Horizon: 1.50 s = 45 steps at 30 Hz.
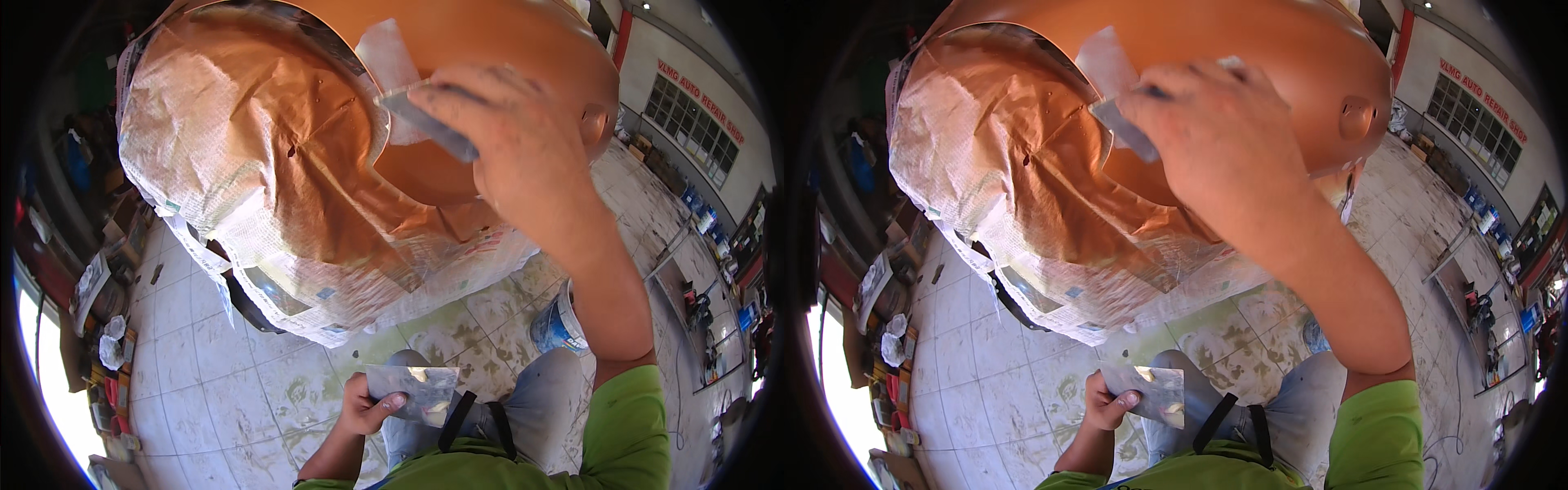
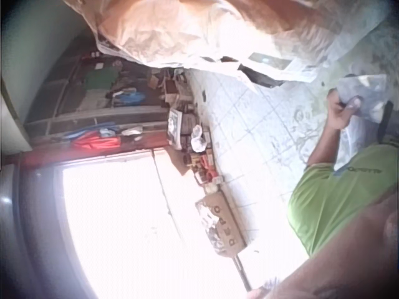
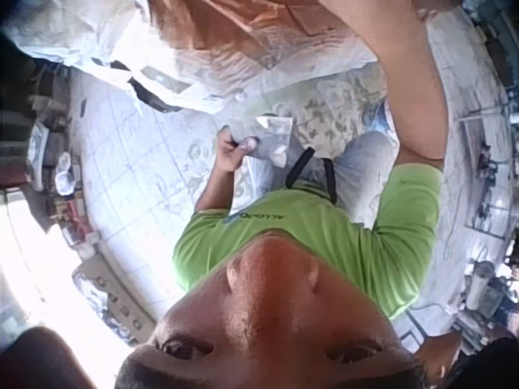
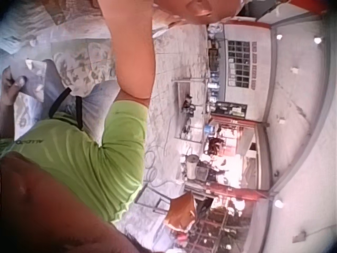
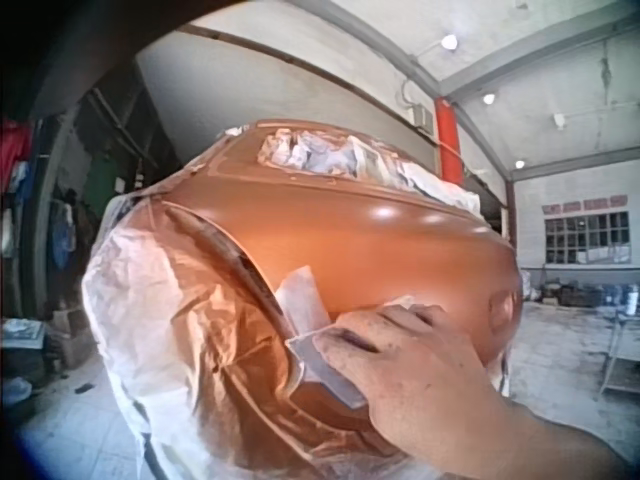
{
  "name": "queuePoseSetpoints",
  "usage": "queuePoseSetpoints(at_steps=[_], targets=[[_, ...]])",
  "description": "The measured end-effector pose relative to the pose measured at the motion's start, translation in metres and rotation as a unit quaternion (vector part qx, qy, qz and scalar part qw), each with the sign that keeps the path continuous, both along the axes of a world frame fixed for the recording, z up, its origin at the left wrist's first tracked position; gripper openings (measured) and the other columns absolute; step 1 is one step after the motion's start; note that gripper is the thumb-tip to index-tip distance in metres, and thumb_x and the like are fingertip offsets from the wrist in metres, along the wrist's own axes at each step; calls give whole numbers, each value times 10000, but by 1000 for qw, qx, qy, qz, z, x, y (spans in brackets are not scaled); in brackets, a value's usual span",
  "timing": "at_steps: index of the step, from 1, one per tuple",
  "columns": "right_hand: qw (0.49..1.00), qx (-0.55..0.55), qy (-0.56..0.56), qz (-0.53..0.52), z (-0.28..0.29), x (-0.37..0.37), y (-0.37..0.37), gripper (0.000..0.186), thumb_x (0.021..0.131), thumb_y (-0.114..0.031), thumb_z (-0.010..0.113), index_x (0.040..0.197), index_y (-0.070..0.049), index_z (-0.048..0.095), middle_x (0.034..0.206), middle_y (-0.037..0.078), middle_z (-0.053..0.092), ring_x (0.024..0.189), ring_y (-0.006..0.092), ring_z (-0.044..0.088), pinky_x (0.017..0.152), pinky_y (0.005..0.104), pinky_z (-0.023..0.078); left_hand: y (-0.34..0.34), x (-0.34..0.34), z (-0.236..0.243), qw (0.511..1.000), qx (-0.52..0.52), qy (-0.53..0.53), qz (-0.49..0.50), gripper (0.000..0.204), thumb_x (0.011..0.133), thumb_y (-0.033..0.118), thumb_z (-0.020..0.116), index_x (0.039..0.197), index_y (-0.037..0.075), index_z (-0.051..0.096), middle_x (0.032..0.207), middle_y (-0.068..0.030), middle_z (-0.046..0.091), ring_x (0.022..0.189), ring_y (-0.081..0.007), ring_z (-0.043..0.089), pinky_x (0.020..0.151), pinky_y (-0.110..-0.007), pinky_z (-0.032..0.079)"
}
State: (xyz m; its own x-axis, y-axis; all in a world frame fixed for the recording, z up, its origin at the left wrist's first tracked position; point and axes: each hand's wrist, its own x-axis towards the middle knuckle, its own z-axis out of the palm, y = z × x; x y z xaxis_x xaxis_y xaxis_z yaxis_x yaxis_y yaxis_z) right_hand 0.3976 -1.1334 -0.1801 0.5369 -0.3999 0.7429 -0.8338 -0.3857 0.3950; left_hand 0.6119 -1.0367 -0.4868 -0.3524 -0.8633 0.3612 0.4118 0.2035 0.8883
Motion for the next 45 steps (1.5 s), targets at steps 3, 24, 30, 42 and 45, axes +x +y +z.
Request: queuePoseSetpoints(at_steps=[3, 24, 30, 42, 45], targets=[[998, -43, 33, 32, 45, 8, -22, 365, 827, -38, 604, 1156, -117, 741, 1167, 67, 698, 1096, 284, 655, 930, 420, 510, -1, -1, 3, 1000, -8, 12, -2, 282, 871, 132, 752, 1064, -70, 711, 979, -115, 750, 858, -176, 689, 804, -310, 526], [1000, -12, -4, 4, -13, 3, -2, 495, 732, 24, 680, 1204, -120, 723, 1247, 30, 662, 1129, 264, 629, 958, 431, 497, -7, 2, 3, 999, -37, -2, -8, 291, 872, 124, 745, 1078, -79, 713, 954, -116, 757, 856, -176, 701, 794, -309, 534], [999, -36, 35, 18, 77, 24, -31, 335, 858, -51, 578, 1139, -108, 749, 1091, 103, 705, 1040, 315, 670, 900, 429, 534, -3, -5, 5, 1000, 2, 6, 9, 251, 865, 132, 757, 1020, -62, 730, 936, -110, 758, 841, -179, 702, 783, -311, 534], [999, -36, 24, -14, 11, 19, -25, 322, 772, -78, 684, 1084, -125, 749, 1081, 57, 697, 1040, 256, 671, 873, 437, 501, -17, -11, -5, 1000, 9, 6, -10, 246, 872, 144, 763, 1010, -58, 731, 931, -101, 758, 825, -169, 693, 772, -306, 528], [998, -62, 1, 2, -23, 20, -22, 275, 777, -126, 685, 1045, -112, 747, 1089, 67, 690, 1046, 237, 668, 860, 429, 488, -21, -8, -8, 1000, -5, 14, -16, 255, 874, 141, 760, 1028, -59, 730, 940, -98, 758, 831, -168, 692, 780, -305, 527]])
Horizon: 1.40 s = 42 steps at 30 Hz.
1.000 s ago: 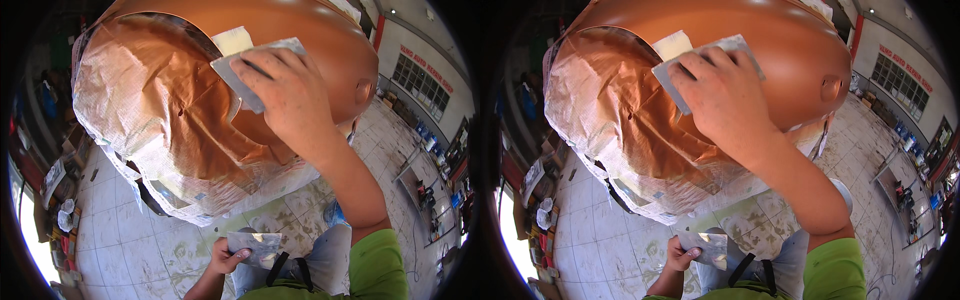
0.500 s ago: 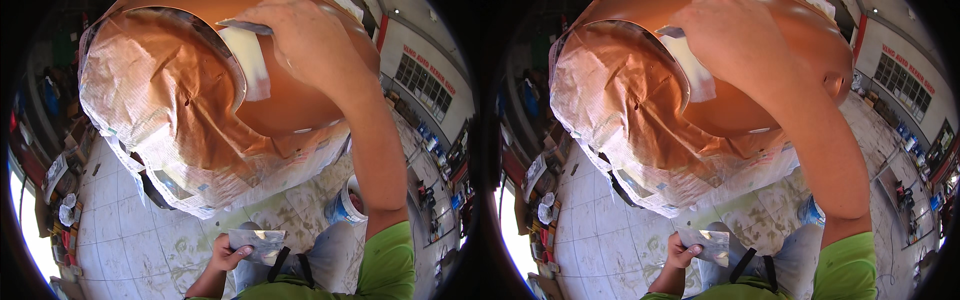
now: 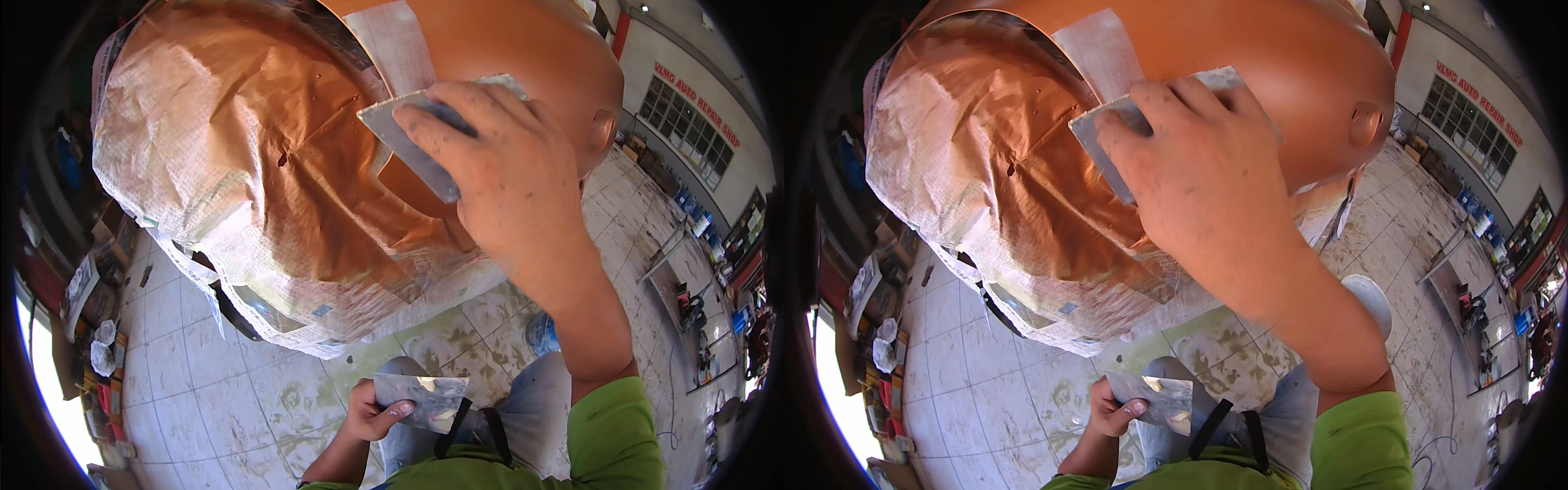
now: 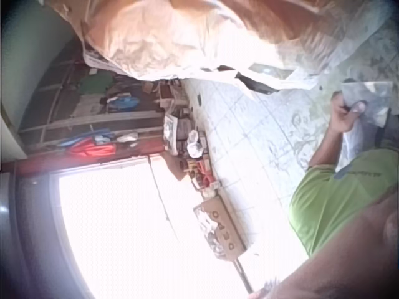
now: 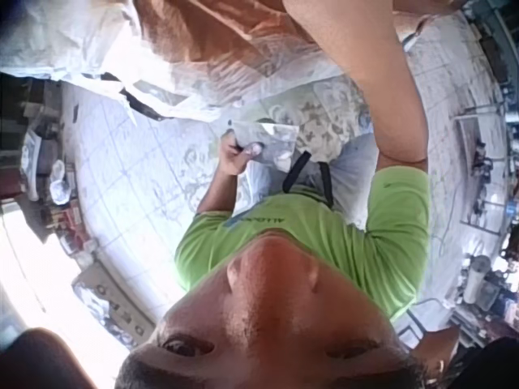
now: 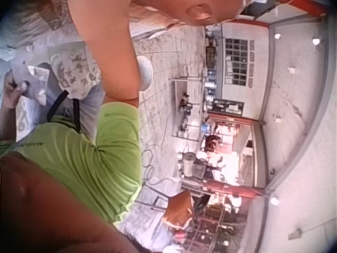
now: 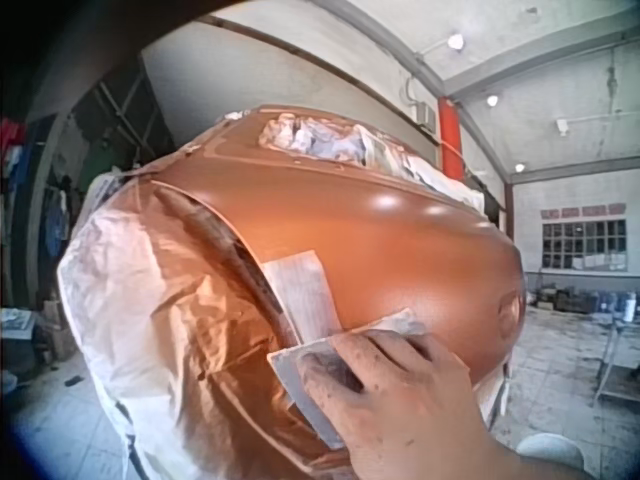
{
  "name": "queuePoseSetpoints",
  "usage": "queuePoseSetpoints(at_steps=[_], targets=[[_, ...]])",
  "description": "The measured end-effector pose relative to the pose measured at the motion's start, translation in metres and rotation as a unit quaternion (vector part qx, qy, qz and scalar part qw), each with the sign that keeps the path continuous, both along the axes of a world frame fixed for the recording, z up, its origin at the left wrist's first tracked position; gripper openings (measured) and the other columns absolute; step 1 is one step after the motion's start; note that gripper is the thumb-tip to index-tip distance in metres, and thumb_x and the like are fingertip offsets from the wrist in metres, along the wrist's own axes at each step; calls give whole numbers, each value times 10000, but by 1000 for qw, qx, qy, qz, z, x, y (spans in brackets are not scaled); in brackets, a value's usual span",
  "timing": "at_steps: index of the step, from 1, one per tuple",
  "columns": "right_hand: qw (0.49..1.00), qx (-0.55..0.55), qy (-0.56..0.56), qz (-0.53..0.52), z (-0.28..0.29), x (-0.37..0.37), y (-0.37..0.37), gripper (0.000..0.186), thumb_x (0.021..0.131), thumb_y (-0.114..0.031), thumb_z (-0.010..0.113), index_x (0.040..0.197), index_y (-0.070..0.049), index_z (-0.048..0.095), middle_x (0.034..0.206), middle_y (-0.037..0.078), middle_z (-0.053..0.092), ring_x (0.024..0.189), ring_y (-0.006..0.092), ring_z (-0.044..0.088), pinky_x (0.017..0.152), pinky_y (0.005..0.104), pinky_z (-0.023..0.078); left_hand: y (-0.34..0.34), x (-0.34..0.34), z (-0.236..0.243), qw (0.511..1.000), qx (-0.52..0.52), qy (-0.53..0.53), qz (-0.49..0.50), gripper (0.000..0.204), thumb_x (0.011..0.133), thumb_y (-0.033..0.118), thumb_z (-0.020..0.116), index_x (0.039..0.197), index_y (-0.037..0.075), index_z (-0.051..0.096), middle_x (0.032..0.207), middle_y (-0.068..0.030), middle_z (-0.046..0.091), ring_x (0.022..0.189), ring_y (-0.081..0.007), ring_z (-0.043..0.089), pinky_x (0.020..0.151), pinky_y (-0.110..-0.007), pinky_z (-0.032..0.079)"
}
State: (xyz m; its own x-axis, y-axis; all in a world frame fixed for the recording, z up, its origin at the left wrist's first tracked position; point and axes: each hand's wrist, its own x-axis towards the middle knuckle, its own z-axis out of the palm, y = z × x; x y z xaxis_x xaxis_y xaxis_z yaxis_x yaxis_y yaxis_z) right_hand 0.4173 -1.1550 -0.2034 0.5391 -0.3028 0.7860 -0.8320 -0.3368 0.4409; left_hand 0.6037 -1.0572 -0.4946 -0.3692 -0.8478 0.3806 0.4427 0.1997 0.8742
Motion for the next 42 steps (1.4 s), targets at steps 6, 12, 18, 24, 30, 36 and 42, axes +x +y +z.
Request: queuePoseSetpoints(at_steps=[6, 12, 18, 24, 30, 36, 42], targets=[[1000, 11, -24, -3, -50, -12, 7, 365, 789, -134, 665, 1148, -88, 710, 1211, 127, 628, 1125, 267, 609, 891, 442, 465, 4, 2, -12, 999, 30, 5, 15, 279, 878, 147, 757, 1048, -70, 718, 985, -135, 755, 882, -199, 702, 834, -324, 535], [985, 164, -34, -36, -65, -19, 48, 437, 809, -111, 633, 1242, -112, 690, 1256, 96, 619, 1162, 266, 607, 973, 440, 445, 10, -21, 6, 956, 75, 249, 133, 467, 925, 143, 743, 1303, -70, 571, 1171, -142, 699, 1022, -224, 677, 928, -377, 533], [886, 363, -89, 275, -134, -42, 134, 447, 897, -186, 629, 1342, -147, 619, 1312, 168, 519, 1325, 366, 512, 1097, 556, 444, -11, -55, 32, 927, 105, 262, 247, 376, 1017, 144, 652, 1345, 12, 523, 1258, -123, 642, 1122, -201, 611, 1007, -380, 481], [898, 331, -237, 165, -221, -100, 141, 429, 870, -165, 676, 1294, -144, 609, 1316, 179, 487, 1308, 417, 492, 1085, 553, 452, 2, -103, 57, 958, 95, 189, 192, 354, 988, 103, 667, 1291, -34, 547, 1205, -127, 663, 1077, -197, 623, 988, -361, 476], [925, 339, -130, -114, -206, -200, 152, 560, 769, -130, 764, 1298, -281, 658, 1344, 73, 550, 1297, 349, 530, 1058, 549, 431, -21, -157, 69, 972, -19, 151, 178, 232, 975, 65, 681, 1170, -45, 623, 1055, -113, 719, 912, -158, 657, 831, -300, 527], [935, 304, -176, -39, -177, -220, 154, 528, 745, -175, 771, 1247, -337, 744, 1330, 8, 608, 1226, 300, 585, 1078, 563, 411, -32, -217, 77, 932, -227, -180, 216, 148, 936, 12, 719, 1068, -54, 710, 895, -137, 769, 782, -153, 725, 730, -283, 559], [934, 313, -173, 19, -215, -280, 136, 596, 692, -167, 800, 1253, -360, 744, 1256, -8, 647, 1178, 248, 611, 1103, 532, 402, -42, -268, 94, 931, -195, -165, 262, 198, 930, 27, 727, 1105, -60, 704, 900, -134, 769, 791, -168, 730, 754, -294, 560]])
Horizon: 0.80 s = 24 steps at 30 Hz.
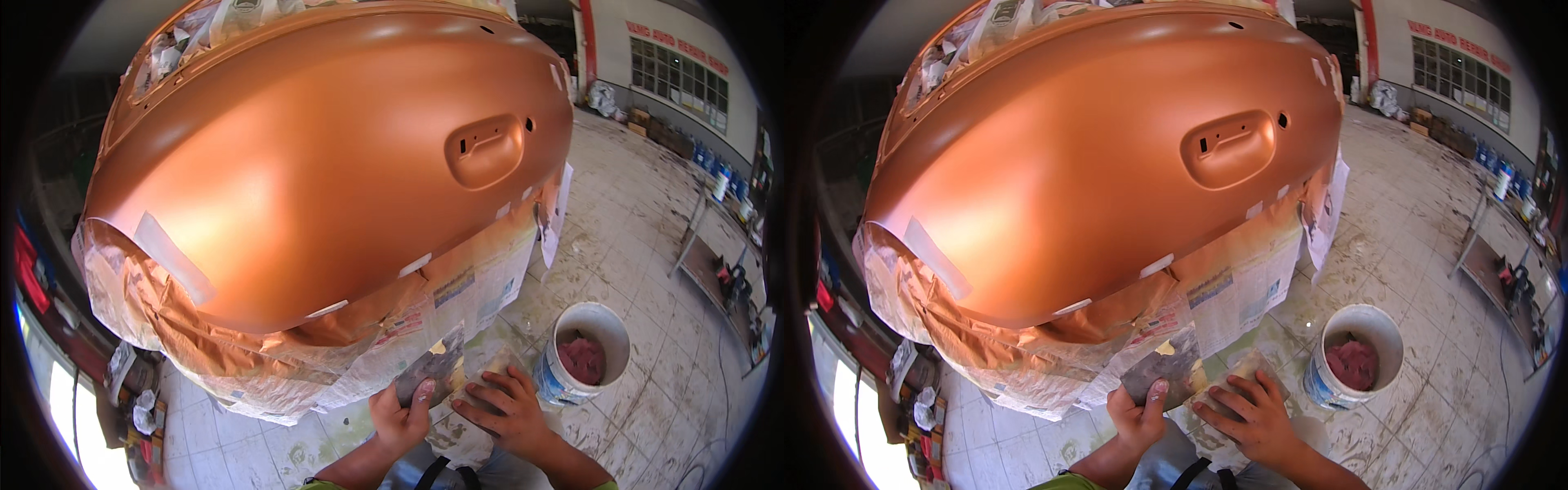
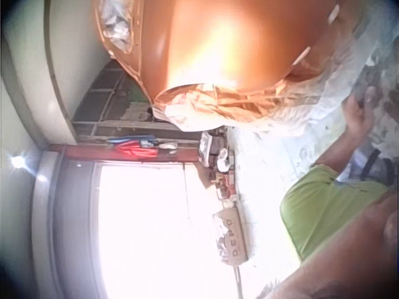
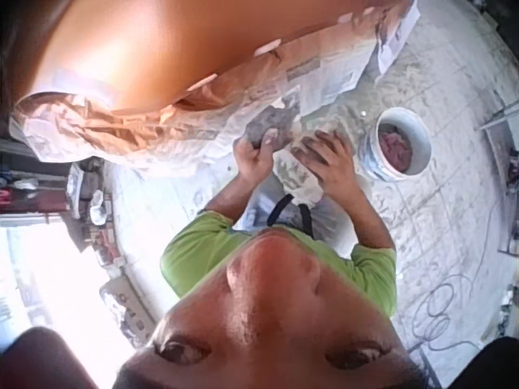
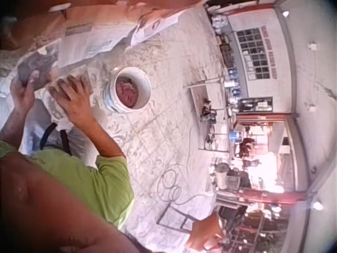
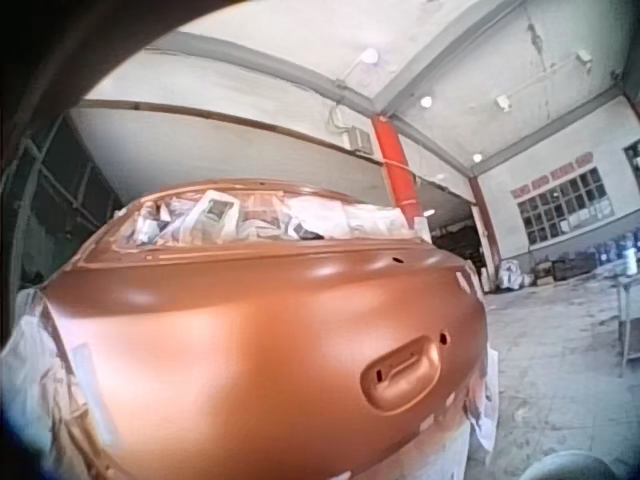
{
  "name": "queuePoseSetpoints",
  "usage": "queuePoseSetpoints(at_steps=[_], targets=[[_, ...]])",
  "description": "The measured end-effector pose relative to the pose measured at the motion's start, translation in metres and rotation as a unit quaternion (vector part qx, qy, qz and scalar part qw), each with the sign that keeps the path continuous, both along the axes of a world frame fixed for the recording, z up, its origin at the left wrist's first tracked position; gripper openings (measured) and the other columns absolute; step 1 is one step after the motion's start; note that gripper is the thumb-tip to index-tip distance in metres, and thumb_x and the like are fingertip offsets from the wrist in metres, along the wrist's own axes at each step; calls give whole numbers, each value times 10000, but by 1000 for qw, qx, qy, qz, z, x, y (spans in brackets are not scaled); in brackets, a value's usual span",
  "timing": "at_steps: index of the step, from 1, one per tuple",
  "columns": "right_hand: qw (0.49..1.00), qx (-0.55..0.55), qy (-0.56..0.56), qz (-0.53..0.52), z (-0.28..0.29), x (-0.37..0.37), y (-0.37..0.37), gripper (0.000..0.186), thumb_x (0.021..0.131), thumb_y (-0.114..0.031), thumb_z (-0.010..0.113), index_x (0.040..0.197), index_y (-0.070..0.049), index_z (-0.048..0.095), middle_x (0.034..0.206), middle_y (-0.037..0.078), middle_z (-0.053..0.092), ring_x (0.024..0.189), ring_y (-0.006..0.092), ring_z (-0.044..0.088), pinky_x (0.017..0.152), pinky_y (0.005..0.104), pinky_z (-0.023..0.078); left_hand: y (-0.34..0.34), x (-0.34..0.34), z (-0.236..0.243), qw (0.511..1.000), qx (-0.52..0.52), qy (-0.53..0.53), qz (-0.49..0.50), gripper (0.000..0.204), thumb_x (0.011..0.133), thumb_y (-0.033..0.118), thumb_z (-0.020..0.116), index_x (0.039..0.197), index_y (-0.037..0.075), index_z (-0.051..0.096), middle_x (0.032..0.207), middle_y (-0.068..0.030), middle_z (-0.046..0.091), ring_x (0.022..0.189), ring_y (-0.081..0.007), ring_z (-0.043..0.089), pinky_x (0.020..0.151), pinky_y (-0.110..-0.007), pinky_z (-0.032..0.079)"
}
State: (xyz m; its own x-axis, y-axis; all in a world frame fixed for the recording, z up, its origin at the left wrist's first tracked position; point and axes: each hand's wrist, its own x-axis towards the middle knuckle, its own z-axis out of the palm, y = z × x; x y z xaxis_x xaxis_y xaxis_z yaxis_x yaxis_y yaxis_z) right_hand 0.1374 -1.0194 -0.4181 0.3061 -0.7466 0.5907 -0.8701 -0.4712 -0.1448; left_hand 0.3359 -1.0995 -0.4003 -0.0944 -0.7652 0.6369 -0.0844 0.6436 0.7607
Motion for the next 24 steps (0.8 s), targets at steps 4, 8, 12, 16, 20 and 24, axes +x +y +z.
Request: queuePoseSetpoints(at_steps=[4, 8, 12, 16, 20, 24], targets=[[971, 112, -178, 111, -33, -31, -33, 642, 714, 68, 676, 1285, -220, 726, 1255, 66, 673, 1208, 284, 622, 1104, 464, 439, -14, -38, 31, 983, -102, 133, 70, 187, 958, 69, 707, 1091, -61, 683, 996, -150, 741, 904, -165, 688, 823, -319, 540], [853, 99, -477, 188, 1, -53, -70, 564, 817, 176, 480, 1347, 23, 592, 1391, 198, 583, 1325, 333, 559, 1144, 395, 400, -37, -33, 39, 965, -21, 256, 49, 297, 1012, 67, 631, 1271, -50, 547, 1119, -109, 665, 979, -149, 621, 878, -300, 510], [728, 110, -622, 266, 31, -68, -88, 564, 841, 155, 524, 1395, 48, 531, 1430, 169, 558, 1330, 257, 541, 1153, 389, 376, -43, -42, 44, 964, -45, 242, 101, 283, 1020, 73, 632, 1271, -34, 559, 1161, -113, 658, 993, -155, 631, 889, -301, 516], [782, 108, -564, 242, 89, -66, -95, 563, 856, 138, 517, 1413, 57, 512, 1422, 176, 562, 1332, 254, 538, 1144, 388, 382, -33, -25, 39, 954, 8, 291, 76, 315, 1001, 71, 643, 1279, -48, 557, 1171, -122, 662, 1014, -172, 639, 917, -327, 515], [948, -212, -176, 162, 186, -44, -125, 486, 799, 88, 621, 1280, 24, 658, 1280, 170, 656, 1224, 336, 617, 1085, 425, 434, -17, 1, 23, 958, 8, 266, 104, 324, 976, 101, 664, 1248, -51, 574, 1134, -126, 679, 992, -168, 635, 906, -324, 508], [932, -356, 48, 57, 245, 8, -154, 533, 695, 26, 713, 1223, -44, 687, 1265, 59, 647, 1170, 292, 616, 961, 445, 457, -6, 14, 15, 960, 31, 274, 42, 278, 970, 75, 676, 1197, -75, 618, 1067, -96, 712, 960, -136, 629, 902, -286, 491]])
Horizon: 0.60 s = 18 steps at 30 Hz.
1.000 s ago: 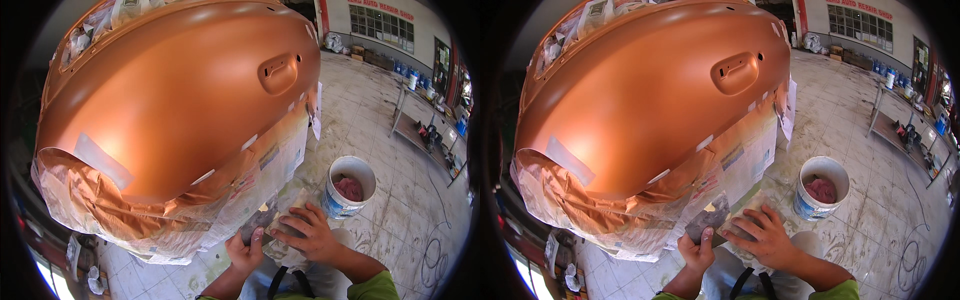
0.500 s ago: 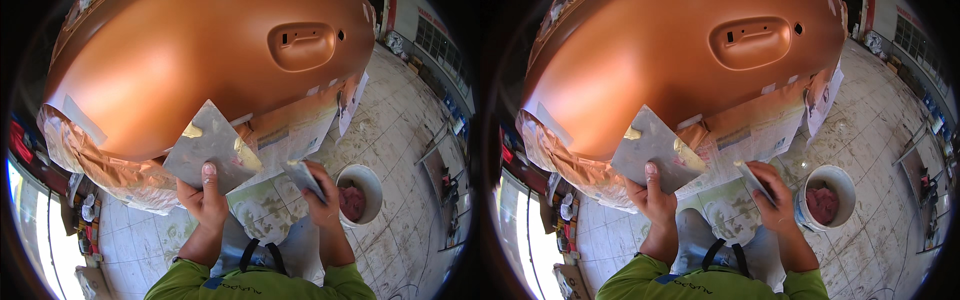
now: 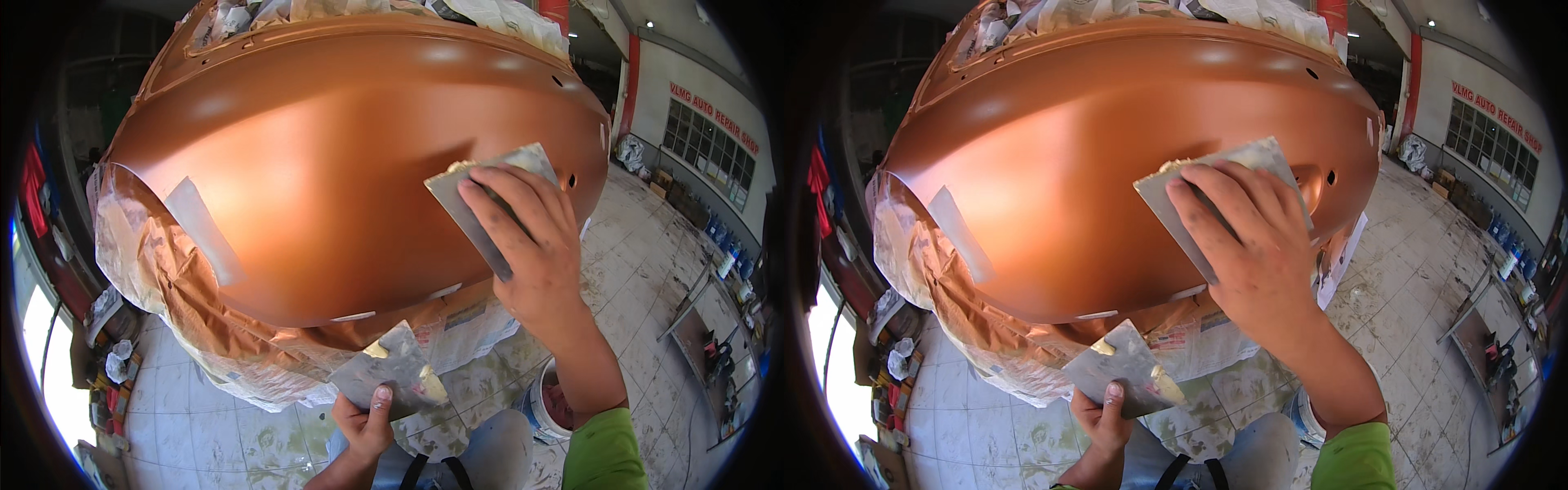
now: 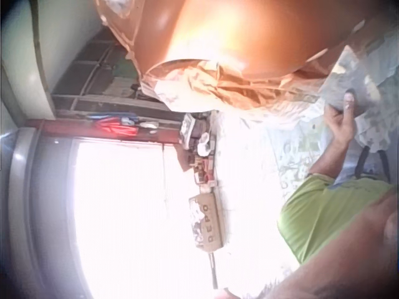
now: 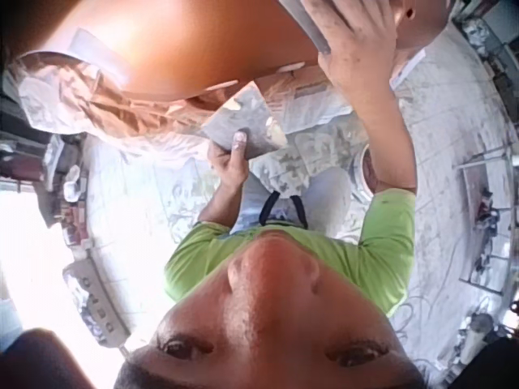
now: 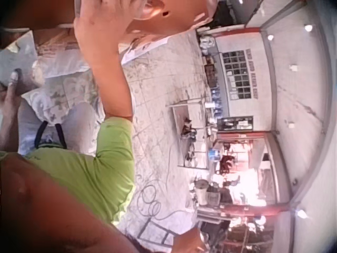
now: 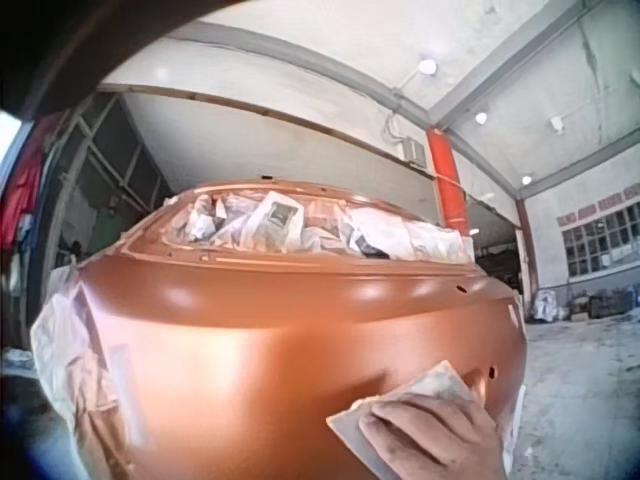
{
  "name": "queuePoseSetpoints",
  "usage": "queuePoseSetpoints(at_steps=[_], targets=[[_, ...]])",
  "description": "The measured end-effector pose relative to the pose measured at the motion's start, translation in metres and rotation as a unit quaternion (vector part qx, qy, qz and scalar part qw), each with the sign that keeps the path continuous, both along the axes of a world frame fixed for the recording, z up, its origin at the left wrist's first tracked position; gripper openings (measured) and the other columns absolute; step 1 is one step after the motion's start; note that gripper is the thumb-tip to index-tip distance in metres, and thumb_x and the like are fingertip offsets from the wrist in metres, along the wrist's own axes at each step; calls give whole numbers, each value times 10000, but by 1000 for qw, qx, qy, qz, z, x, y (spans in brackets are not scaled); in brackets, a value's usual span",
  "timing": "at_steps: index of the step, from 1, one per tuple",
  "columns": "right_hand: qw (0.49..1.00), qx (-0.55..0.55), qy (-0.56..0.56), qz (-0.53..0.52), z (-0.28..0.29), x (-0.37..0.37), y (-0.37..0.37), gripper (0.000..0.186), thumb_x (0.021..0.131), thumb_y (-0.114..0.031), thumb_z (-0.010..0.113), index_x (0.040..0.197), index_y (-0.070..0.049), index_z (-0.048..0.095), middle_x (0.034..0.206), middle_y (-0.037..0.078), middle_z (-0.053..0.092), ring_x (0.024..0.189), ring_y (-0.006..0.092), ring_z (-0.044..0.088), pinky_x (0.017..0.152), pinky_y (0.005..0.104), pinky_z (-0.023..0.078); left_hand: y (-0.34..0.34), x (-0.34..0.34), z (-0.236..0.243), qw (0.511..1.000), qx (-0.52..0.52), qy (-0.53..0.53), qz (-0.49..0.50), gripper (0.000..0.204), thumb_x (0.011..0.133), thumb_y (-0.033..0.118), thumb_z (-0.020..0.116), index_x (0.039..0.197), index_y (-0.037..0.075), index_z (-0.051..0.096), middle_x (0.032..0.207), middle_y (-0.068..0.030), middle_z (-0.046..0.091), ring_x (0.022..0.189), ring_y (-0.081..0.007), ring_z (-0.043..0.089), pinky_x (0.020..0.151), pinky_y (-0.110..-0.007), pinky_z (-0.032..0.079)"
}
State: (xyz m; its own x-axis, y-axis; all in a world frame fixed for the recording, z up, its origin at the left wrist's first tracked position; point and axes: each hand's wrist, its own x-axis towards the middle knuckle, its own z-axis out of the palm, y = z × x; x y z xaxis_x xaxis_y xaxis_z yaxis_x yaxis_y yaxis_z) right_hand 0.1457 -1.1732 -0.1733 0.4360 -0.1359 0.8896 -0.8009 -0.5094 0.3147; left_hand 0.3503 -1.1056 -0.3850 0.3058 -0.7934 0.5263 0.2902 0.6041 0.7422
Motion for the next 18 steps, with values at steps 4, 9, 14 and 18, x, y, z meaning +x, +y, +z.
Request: queuePoseSetpoints(at_steps=[4, 9, 14, 18], targets=[[1000, 10, 7, -8, 16, 48, -24, 483, 704, 37, 704, 1181, -43, 691, 1219, 53, 644, 1177, 255, 600, 967, 432, 442, 6, 20, -7, 999, 2, 2, -33, 232, 962, 67, 694, 1136, -78, 643, 1027, -95, 722, 920, -133, 638, 864, -284, 500], [999, -38, -12, -8, 45, 72, -48, 430, 743, 30, 679, 1166, -40, 710, 1211, 43, 672, 1149, 244, 611, 949, 421, 452, 11, 45, 1, 999, 8, -12, -39, 208, 953, 70, 713, 1099, -68, 660, 970, -81, 730, 871, -128, 642, 833, -274, 506], [999, 4, -3, -52, 60, 78, -44, 402, 753, 30, 665, 1141, -44, 737, 1191, 22, 703, 1119, 237, 623, 932, 410, 464, 7, 62, -1, 999, 3, -28, -46, 178, 949, 67, 718, 1066, -62, 678, 936, -81, 745, 841, -122, 658, 802, -270, 513], [998, 16, 14, -54, 56, 75, -41, 408, 744, 27, 674, 1133, -74, 747, 1176, 7, 712, 1113, 237, 627, 930, 413, 469, 9, 62, 9, 997, 10, -11, -73, 157, 945, 61, 720, 1039, -62, 693, 923, -97, 756, 831, -129, 676, 780, -279, 525]])
